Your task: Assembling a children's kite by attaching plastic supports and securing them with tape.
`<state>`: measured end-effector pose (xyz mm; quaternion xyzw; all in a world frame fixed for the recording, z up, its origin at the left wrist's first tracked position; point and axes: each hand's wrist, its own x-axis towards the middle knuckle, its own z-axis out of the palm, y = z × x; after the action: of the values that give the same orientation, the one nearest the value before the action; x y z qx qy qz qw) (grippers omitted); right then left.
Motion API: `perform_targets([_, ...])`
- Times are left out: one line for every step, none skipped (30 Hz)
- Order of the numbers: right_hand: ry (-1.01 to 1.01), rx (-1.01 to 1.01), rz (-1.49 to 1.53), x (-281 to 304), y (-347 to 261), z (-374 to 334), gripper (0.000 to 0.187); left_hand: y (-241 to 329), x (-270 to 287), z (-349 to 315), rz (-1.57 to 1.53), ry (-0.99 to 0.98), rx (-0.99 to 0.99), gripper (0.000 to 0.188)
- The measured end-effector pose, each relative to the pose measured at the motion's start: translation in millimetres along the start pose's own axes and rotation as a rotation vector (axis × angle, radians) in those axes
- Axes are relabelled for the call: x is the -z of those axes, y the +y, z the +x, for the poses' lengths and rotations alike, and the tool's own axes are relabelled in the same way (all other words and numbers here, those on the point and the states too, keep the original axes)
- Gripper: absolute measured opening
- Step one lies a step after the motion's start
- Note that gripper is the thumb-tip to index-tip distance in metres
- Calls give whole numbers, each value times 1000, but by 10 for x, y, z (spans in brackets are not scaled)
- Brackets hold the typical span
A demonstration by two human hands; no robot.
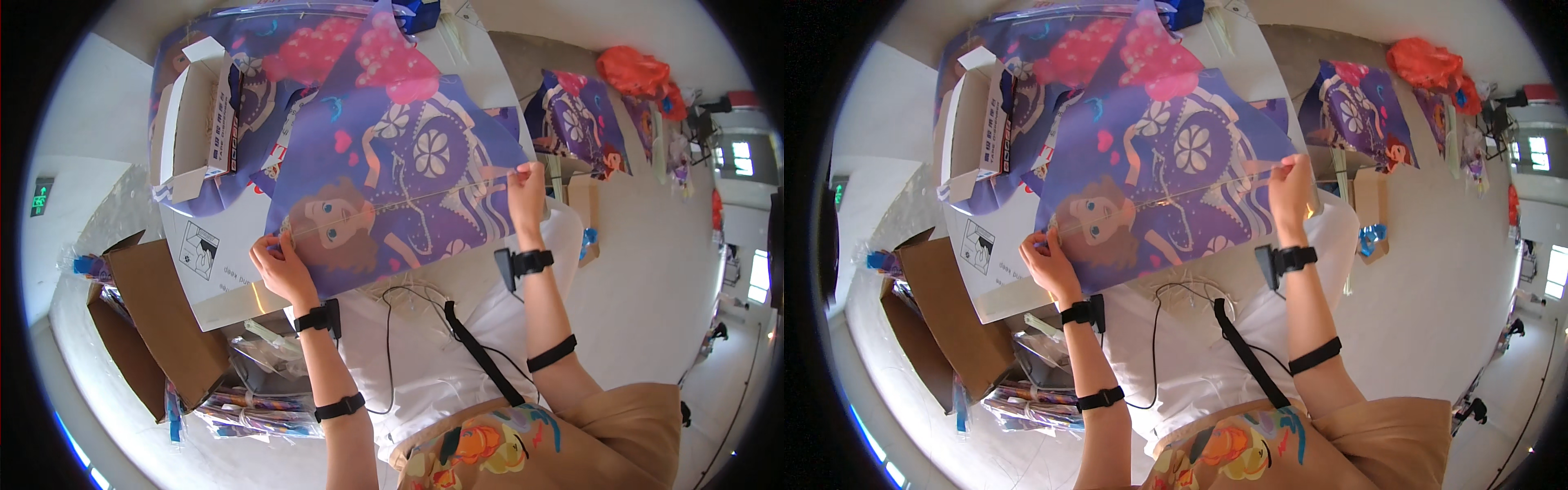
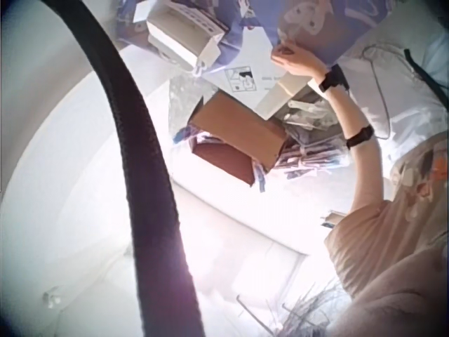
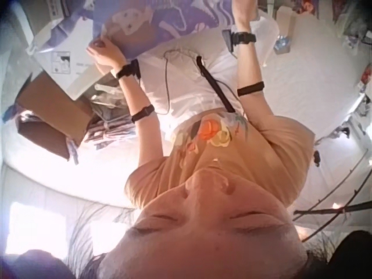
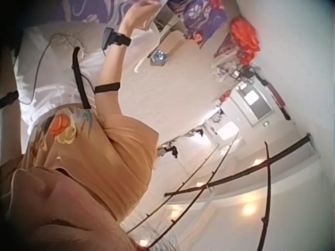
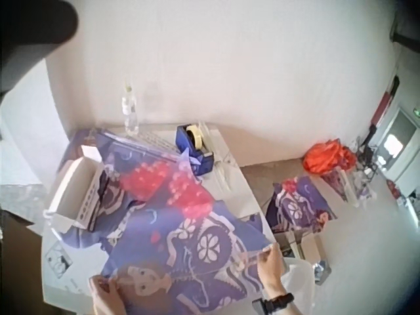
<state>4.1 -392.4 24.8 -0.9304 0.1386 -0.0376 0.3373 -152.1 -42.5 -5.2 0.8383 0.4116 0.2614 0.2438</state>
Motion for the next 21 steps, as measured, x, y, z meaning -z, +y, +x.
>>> perform_targets([-61, 57, 218, -40, -107, -132, 24, 0, 6, -6, -16, -5, -2, 26])
perform_targets([-121, 112, 436, -98, -215, -279, 21, 2, 12, -13, -31, -9, -5, 26])
perform_targets([-333, -31, 656, -174, -438, -488, 23, -21, 40, -16, -23, -7, -4, 26])
perform_targets([-536, -176, 869, -277, -649, -678, 27, -22, 26, -21, -20, -7, 4, 26])
perform_targets([-661, -170, 1044, -467, -765, -835, 29, -37, 35, -15, -9, -1, 11, 26])
perform_targets([-767, -156, 1208, -620, -811, -913, 32, -4, -21, -30, -21, -10, 6, 26])
perform_targets([-824, -147, 1312, -788, -858, -979, 32, -7, -22, -19, -16, -1, -4, 27])
perform_targets([-812, -161, 1275, -879, -916, -1023, 32, -31, -19, -27, -7, 6, -9, 27])
perform_targets([-795, -173, 1237, -927, -916, -1035, 31, -21, -16, -25, -7, 3, -13, 27])
perform_targets([-790, -176, 1238, -929, -839, -1008, 31, -15, -19, -28, 1, 3, -13, 27])
perform_targets([-713, -189, 1302, -905, -722, -956, 31, -13, -29, -32, 8, 2, -12, 28])
perform_targets([-653, -206, 1370, -898, -628, -917, 30, -51, 4, -11, 21, 10, -10, 28])
perform_targets([-565, -191, 1320, -744, -513, -797, 28, -73, -16, -29, 9, 6, -14, 28])
perform_targets([-444, -237, 1304, -605, -405, -700, 27, -92, 19, -21, 3, 10, -20, 28])
perform_targets([-320, -233, 1243, -454, -240, -558, 28, -70, 16, -10, 3, 13, -18, 28])
perform_targets([-228, -213, 1236, -336, -89, -428, 28, -42, 19, 7, -14, 15, -24, 27])
perform_targets([-186, -179, 1214, -228, 79, -309, 29, -18, 16, 8, -31, 14, -29, 27])
perform_targets([-138, -167, 1278, -176, 251, -190, 31, 17, 9, 9, -27, 19, -28, 27])
perform_targets([-125, -159, 1238, -115, 267, -149, 37, 21, 19, 13, -55, 6, -10, 25])
perform_targets([-59, -157, 1162, -108, 267, -142, 38, 30, 35, 19, -84, -6, 7, 24])
perform_targets([4, -154, 1087, -119, 200, -158, 39, 22, 45, 15, -69, 6, 8, 24])
